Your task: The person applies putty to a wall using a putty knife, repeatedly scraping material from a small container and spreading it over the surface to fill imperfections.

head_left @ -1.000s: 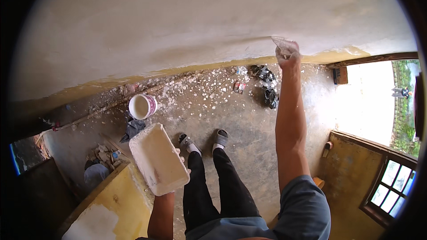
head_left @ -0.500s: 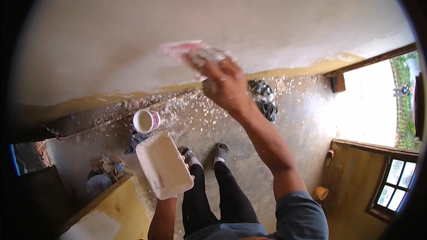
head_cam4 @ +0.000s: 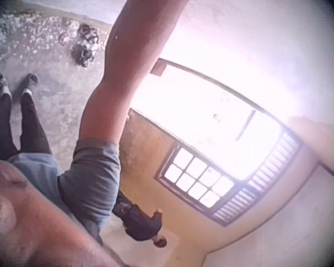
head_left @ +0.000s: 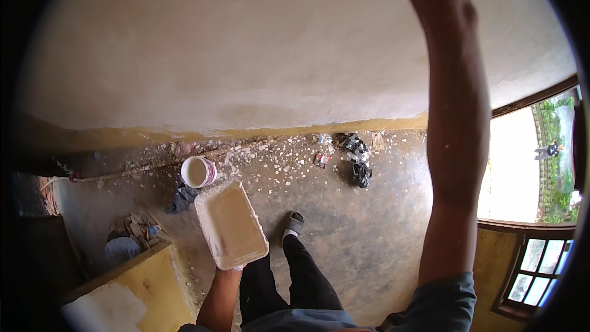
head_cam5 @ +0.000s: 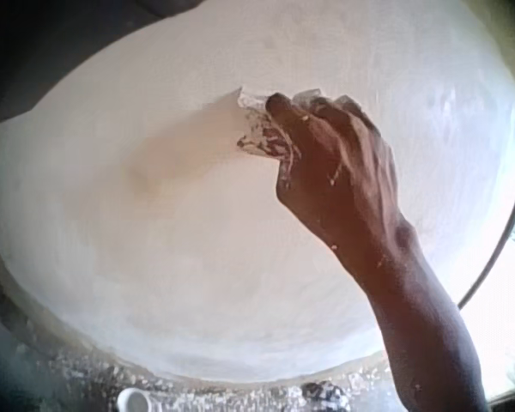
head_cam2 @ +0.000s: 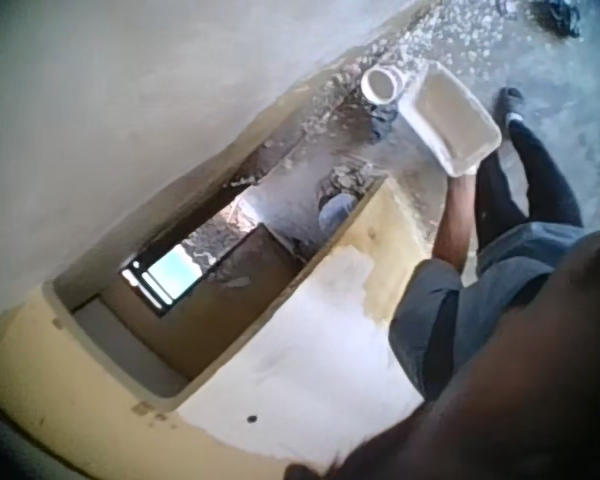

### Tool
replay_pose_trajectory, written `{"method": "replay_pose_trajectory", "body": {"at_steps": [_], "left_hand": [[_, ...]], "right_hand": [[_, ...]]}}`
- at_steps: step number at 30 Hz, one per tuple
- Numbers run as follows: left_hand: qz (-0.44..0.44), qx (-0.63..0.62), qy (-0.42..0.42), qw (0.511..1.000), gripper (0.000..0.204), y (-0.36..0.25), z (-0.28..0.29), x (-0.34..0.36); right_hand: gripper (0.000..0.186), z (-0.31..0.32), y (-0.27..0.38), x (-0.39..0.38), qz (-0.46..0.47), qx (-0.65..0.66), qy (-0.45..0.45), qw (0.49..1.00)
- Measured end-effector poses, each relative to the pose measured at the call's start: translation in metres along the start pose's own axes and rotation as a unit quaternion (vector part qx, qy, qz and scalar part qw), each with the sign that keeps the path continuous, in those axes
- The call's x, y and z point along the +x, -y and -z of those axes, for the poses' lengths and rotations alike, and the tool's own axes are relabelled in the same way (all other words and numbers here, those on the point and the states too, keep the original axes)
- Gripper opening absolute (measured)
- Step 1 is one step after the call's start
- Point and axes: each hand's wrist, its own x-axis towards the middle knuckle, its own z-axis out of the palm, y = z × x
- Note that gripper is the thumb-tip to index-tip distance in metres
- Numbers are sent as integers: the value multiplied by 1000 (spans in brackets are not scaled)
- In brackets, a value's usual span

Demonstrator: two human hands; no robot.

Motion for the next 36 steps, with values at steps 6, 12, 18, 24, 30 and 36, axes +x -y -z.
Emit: {"method": "replay_pose_trajectory", "body": {"at_steps": [6, 12, 18, 24, 30, 36], "left_hand": [[-20, 39, 34, 998, 72, 3, 21, -3], [-29, 64, 2, 998, 74, 5, 42, -14], [-16, 76, -23, 997, 75, 6, 47, -17], [0, 85, -49, 995, 63, 6, 57, -19], [-29, 121, -58, 991, 64, 1, 33, -18], [-38, 140, -30, 989, 59, -5, 50, -21]], "right_hand": [[55, -12, 50, -136, 25, -38, 60, 997], [62, -9, 100, -234, -53, 7, 196, 979], [51, 0, 127, -336, -66, 83, 330, 938], [46, 9, 152, -338, -177, 123, 235, 948], [65, -48, 210, -289, -306, 133, 236, 912], [41, 61, 285, -394, -317, 347, 594, 653]]}}
